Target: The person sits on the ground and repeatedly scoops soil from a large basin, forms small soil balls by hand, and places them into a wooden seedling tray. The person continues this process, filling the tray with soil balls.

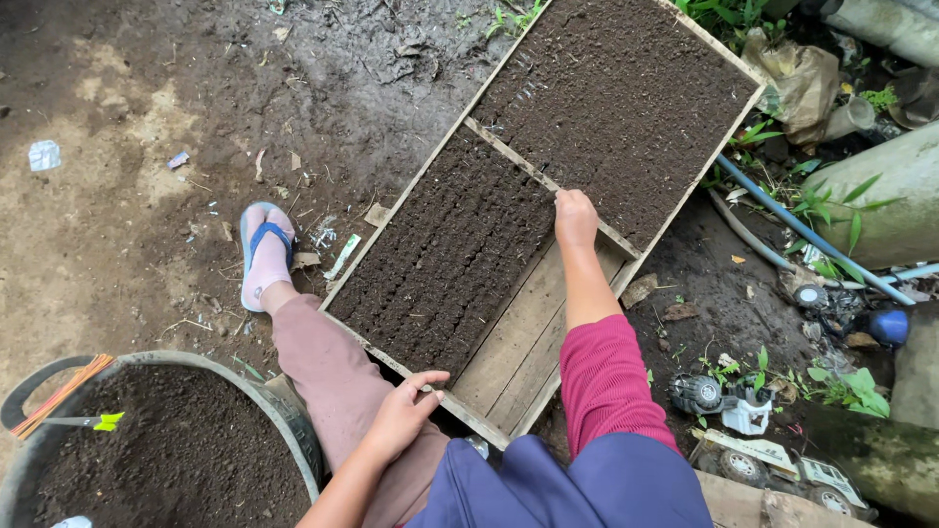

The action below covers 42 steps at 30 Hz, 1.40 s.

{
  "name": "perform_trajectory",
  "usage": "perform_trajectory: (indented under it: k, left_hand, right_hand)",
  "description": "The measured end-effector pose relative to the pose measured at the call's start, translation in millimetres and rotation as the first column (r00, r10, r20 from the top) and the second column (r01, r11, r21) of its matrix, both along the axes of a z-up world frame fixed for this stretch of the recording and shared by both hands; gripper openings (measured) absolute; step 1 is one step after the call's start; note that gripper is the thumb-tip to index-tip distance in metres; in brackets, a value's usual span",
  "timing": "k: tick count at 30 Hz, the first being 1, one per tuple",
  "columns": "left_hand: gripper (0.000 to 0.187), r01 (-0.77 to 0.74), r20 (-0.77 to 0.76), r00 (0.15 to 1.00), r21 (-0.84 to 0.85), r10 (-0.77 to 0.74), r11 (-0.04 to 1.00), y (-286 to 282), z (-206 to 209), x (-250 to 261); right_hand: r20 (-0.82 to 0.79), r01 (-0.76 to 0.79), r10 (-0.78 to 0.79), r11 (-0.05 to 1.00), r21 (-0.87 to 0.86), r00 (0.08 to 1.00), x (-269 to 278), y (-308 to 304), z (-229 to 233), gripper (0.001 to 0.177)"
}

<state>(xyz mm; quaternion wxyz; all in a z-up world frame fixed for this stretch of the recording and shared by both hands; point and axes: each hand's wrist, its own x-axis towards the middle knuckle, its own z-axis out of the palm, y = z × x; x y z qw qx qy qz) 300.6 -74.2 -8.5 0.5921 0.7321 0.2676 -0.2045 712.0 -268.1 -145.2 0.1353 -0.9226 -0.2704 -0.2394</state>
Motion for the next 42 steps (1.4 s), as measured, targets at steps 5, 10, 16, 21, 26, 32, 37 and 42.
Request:
perform_trajectory:
  k: [5,10,16,21,26,32,37,42]
  left_hand:
    - [0.032,0.017,-0.018,1.000,0.023,-0.016,1.000,0,4,1]
    - [0.031,-0.001,-0.032,0.999,0.010,0.001,1.000,0,3,1]
    - [0.032,0.015,-0.018,1.000,0.031,-0.014,0.999,-1,4,3]
    - [0.031,0.007,-0.063,0.998,0.011,-0.006,1.000,-1,12,6]
    - [0.031,0.026,0.008,1.000,0.033,-0.026,0.999,-2,-5,1]
    - [0.032,-0.021,0.049,0.999,-0.014,0.022,1.000,1,1,-4]
    - [0.032,-0.045,0.076,0.996,-0.029,0.048,0.999,2,1,-10]
    - [0.032,-0.227,0.168,0.950,-0.206,0.263,0.952,6,15,-15]
  right_hand:
    - [0.105,-0.038,0.038,0.999,-0.004,0.994,-18,3,16,0.013]
    - [0.132,0.095,-0.091,0.995,-0.020,0.987,-51,6,49,0.030]
    - [-0.050,0.230,-0.231,0.973,-0.024,0.972,-50,7,37,0.038]
    - [-0.288,0.267,-0.290,0.957,-0.116,0.913,-44,16,40,0.042]
    - [-0.319,0.265,-0.287,0.958,-0.113,0.903,-38,12,31,0.048]
    - [-0.360,0.238,-0.052,0.837,0.492,0.931,-83,19,32,0.040]
    - [-0.685,0.489,0.235,0.547,0.680,0.690,-84,30,-31,0.069]
    - [-0.681,0.557,0.176,0.451,0.698,0.711,-118,55,-42,0.057]
